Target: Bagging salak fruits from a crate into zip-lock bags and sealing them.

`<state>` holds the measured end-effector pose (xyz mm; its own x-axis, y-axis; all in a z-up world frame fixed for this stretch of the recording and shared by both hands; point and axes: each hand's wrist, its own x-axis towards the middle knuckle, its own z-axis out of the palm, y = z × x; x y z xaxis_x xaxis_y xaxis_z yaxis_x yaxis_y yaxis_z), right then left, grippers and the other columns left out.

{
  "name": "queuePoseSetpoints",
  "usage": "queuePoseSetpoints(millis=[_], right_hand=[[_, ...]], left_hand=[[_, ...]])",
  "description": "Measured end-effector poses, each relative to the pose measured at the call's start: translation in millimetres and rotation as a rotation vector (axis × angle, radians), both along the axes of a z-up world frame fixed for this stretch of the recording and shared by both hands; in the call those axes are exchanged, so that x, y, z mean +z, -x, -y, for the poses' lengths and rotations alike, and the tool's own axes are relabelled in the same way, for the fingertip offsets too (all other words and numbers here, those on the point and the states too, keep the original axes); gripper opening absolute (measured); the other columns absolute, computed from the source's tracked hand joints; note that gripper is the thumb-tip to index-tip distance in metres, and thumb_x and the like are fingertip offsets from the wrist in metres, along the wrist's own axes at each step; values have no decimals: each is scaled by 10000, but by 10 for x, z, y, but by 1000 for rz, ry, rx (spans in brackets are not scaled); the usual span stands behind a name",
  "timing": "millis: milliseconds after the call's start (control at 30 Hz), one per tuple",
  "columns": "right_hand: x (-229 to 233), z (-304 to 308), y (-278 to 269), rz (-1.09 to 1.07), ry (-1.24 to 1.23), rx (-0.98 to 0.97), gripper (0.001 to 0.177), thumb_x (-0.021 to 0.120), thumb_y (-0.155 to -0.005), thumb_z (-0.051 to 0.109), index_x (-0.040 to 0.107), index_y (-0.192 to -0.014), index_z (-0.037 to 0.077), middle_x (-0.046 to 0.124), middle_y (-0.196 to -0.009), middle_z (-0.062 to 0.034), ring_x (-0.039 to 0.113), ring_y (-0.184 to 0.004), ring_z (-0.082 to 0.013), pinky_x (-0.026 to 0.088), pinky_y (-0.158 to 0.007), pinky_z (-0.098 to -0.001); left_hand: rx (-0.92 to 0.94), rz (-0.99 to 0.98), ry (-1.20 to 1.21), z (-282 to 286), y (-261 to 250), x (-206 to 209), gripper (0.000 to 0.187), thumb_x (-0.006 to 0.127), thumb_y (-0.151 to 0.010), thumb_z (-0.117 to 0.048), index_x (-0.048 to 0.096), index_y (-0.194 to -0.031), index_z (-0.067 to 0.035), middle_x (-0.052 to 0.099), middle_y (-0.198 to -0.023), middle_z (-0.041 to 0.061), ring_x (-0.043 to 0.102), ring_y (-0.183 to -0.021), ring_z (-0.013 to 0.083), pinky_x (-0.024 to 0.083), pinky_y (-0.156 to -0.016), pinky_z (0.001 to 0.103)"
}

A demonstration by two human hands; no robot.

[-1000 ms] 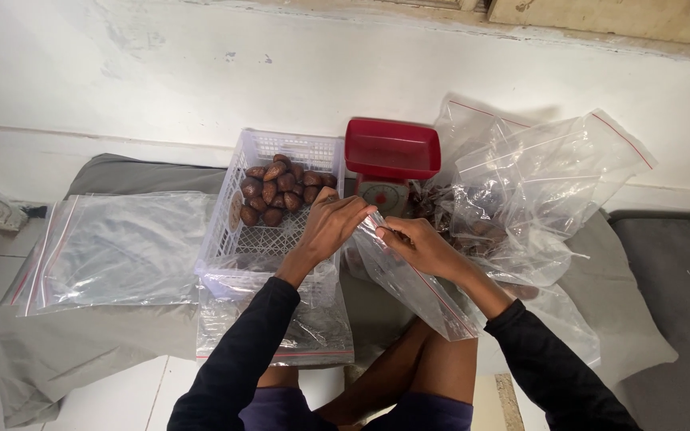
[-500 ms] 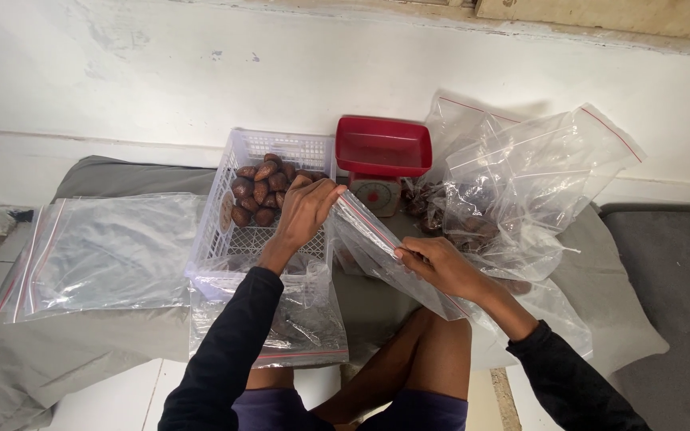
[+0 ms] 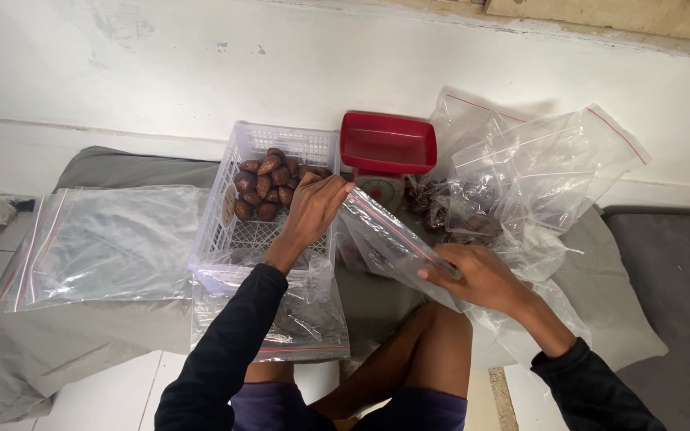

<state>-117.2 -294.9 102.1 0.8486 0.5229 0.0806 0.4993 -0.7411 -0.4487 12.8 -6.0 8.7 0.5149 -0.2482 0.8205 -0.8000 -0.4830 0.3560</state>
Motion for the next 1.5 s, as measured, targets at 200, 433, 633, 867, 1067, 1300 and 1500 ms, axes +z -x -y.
queuePoseSetpoints(millis=[200, 433, 633, 867, 1067, 1300, 1500], right_hand=[[44, -394, -381, 25, -194, 22, 260, 629, -1020, 273, 717, -1062, 32, 752, -790, -142, 704, -649, -251, 546, -533, -356], [-306, -654, -837, 97, -233, 152, 218, 604, -1035, 184, 645, -865, 54, 591, -591, -61, 542, -503, -172, 417, -441, -315], [-266, -726, -857, 82, -267, 181, 302, 542, -1068, 175, 596, -786, 84, 482, -523, -49, 416, -458, -141, 335, -424, -335], [-352, -595, -791, 44, -270, 170, 357, 511, -1079, 165, 574, -734, 102, 513, -534, -64, 480, -473, -185, 392, -460, -322], [-274, -351, -521, 5, -200, 118, 344, 487, -1085, 160, 578, -762, 83, 533, -586, -89, 516, -528, -211, 411, -498, -358], [-253, 46, -156, 44, 12, 13, 307, 518, -1067, 236, 575, -788, 122, 608, -650, -77, 633, -593, -244, 492, -541, -384], [-394, 454, 186, 22, 97, -59, 287, 525, -1043, 252, 580, -783, 146, 621, -634, -78, 660, -611, -285, 510, -562, -406]], left_hand=[[-8, 5, -2, 68, 91, 7, 297, 540, -1110, -284, 589, -848, -153, 567, -628, 54, 663, -616, 259, 483, -762, 330], [-36, 12, 3, 138, 125, 9, 286, 569, -1094, -261, 585, -838, -134, 536, -600, 90, 647, -592, 305, 477, -743, 358], [-179, -141, 231, 216, 68, -171, 266, 595, -1090, -284, 594, -869, -136, 449, -559, 14, 540, -515, 230, 476, -710, 356], [-96, -52, 113, 259, 70, -142, 390, 604, -1088, -259, 541, -724, -133, 523, -531, 60, 603, -516, 276, 429, -707, 309], [-4, 31, 64, 151, -41, -72, 423, 629, -1079, -268, 525, -691, -135, 529, -522, 61, 613, -512, 252, 427, -716, 296], [23, 42, 137, 96, -148, -112, 452, 635, -1084, -260, 516, -666, -135, 511, -497, 47, 578, -478, 230, 401, -695, 285], [41, 113, 95, 108, -152, -65, 440, 647, -1073, -259, 519, -668, -144, 515, -508, 46, 593, -491, 240, 423, -699, 287]])
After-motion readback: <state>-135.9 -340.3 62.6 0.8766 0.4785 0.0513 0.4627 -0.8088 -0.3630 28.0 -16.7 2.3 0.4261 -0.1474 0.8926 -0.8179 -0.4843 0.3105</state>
